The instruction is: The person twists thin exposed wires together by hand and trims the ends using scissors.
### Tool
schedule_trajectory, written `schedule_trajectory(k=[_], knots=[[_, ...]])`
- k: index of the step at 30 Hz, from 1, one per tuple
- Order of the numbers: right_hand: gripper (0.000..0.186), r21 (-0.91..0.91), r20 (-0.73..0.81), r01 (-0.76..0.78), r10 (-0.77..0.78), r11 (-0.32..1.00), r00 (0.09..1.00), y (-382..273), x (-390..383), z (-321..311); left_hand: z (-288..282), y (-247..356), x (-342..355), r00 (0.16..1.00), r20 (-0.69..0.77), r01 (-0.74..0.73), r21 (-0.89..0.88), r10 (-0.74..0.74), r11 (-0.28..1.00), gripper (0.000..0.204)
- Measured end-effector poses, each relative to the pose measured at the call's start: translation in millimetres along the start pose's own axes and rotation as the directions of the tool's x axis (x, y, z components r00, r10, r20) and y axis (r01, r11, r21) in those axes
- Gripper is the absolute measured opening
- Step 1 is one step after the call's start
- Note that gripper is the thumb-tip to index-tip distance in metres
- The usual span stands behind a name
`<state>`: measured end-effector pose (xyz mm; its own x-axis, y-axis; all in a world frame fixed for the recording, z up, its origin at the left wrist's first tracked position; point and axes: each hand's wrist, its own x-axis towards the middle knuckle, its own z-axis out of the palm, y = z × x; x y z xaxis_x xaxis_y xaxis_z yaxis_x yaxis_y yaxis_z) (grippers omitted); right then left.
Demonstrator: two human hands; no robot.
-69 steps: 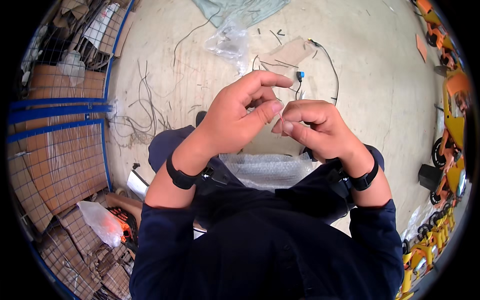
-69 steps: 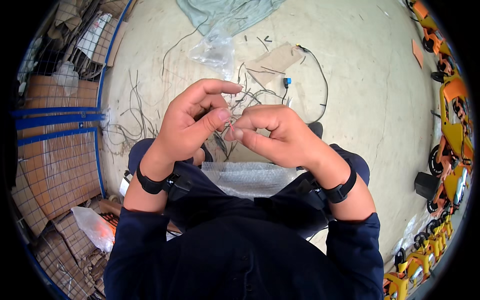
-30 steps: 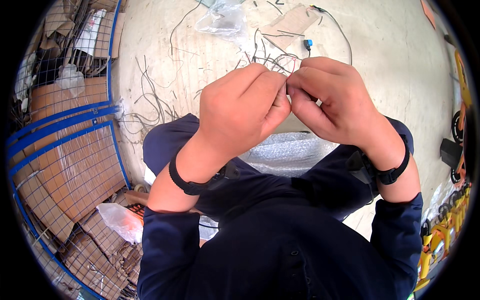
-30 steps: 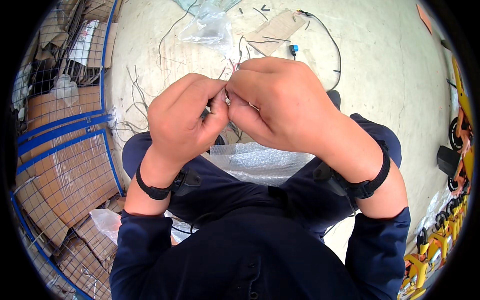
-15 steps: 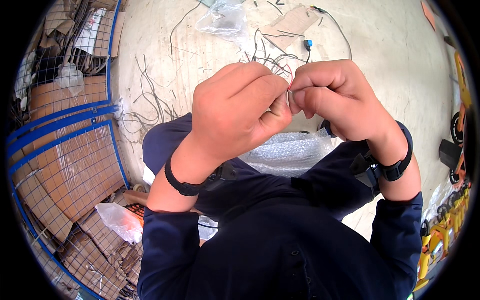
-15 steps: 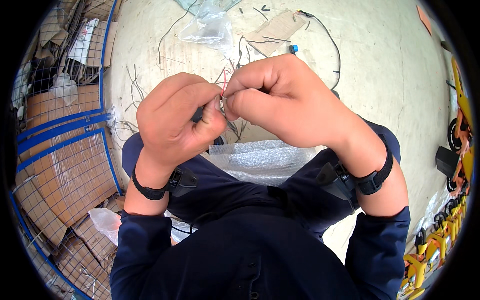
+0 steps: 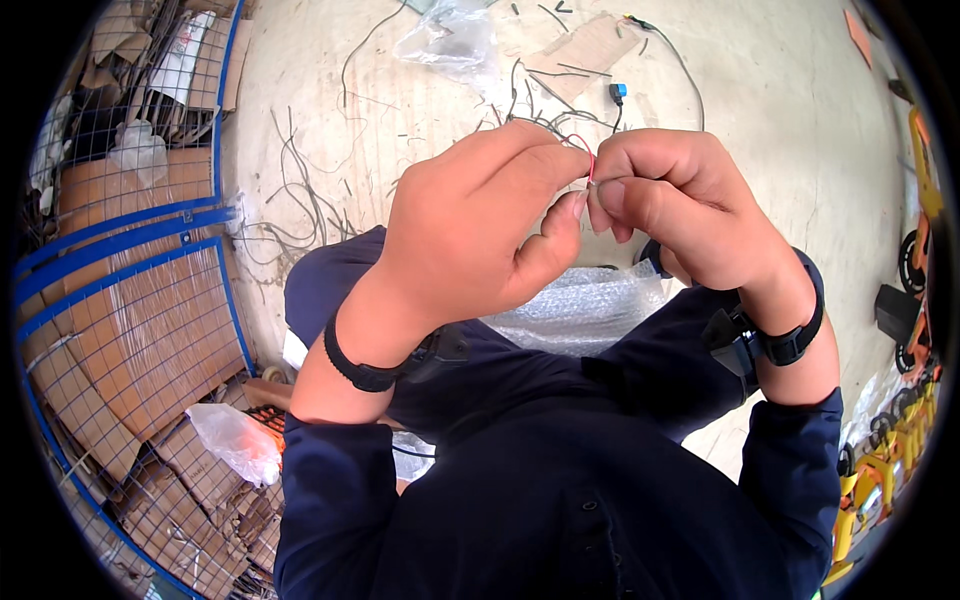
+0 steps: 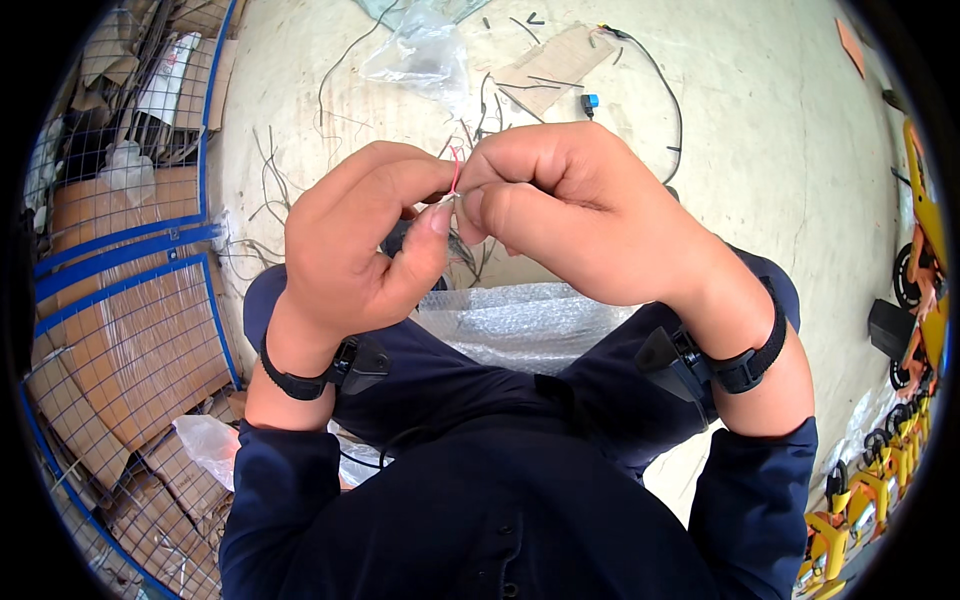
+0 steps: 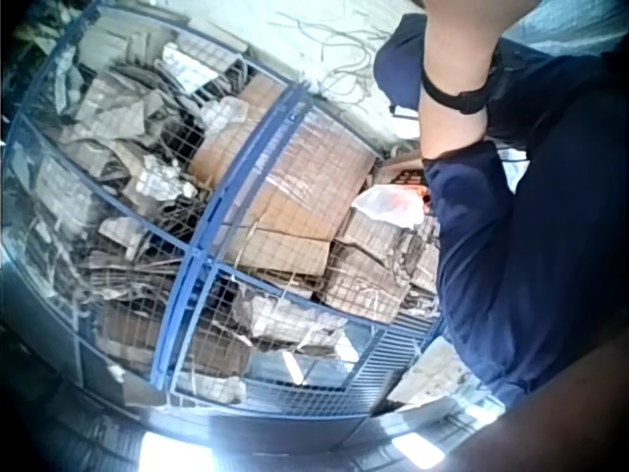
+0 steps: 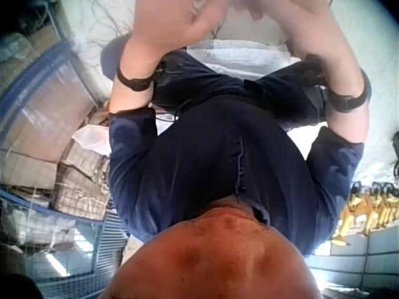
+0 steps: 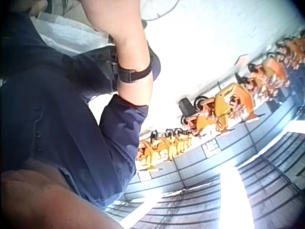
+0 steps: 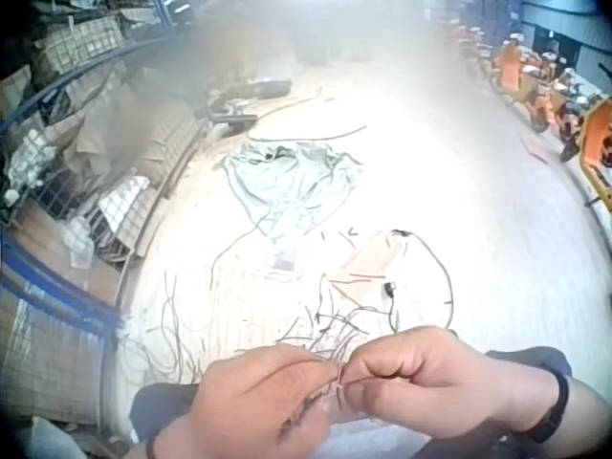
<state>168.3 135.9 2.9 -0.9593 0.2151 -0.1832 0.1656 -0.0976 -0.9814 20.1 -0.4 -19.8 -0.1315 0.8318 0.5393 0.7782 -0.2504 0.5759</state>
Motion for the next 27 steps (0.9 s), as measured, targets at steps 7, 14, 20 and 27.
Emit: schedule_trajectory(k=[7, 14, 20, 27], knots=[[0.016, -0.168, -0.010, 0.096, -0.099, 0.981, 0.995, 8, 1, -2, 5, -1, -2, 0.998, 0.011, -0.070, 0.152, 0.069, 0.986, 0.021], [0.016, -0.264, 0.011, 0.201, -0.205, 0.943, 0.979, 14, 1, -1, 0, 1, -2, 0.996, 0.054, -0.085, 0.163, 0.077, 0.983, 0.021], [0.015, -0.160, -0.029, 0.051, -0.056, 0.986, 0.998, 4, 0, 2, 2, 4, 0, 0.997, -0.045, -0.054, 0.220, 0.066, 0.974, 0.020], [0.014, -0.090, 0.072, 0.046, -0.039, 0.995, 0.997, -5, -2, -5, -2, 9, 4, 0.996, -0.072, -0.032, 0.181, 0.046, 0.983, 0.017]])
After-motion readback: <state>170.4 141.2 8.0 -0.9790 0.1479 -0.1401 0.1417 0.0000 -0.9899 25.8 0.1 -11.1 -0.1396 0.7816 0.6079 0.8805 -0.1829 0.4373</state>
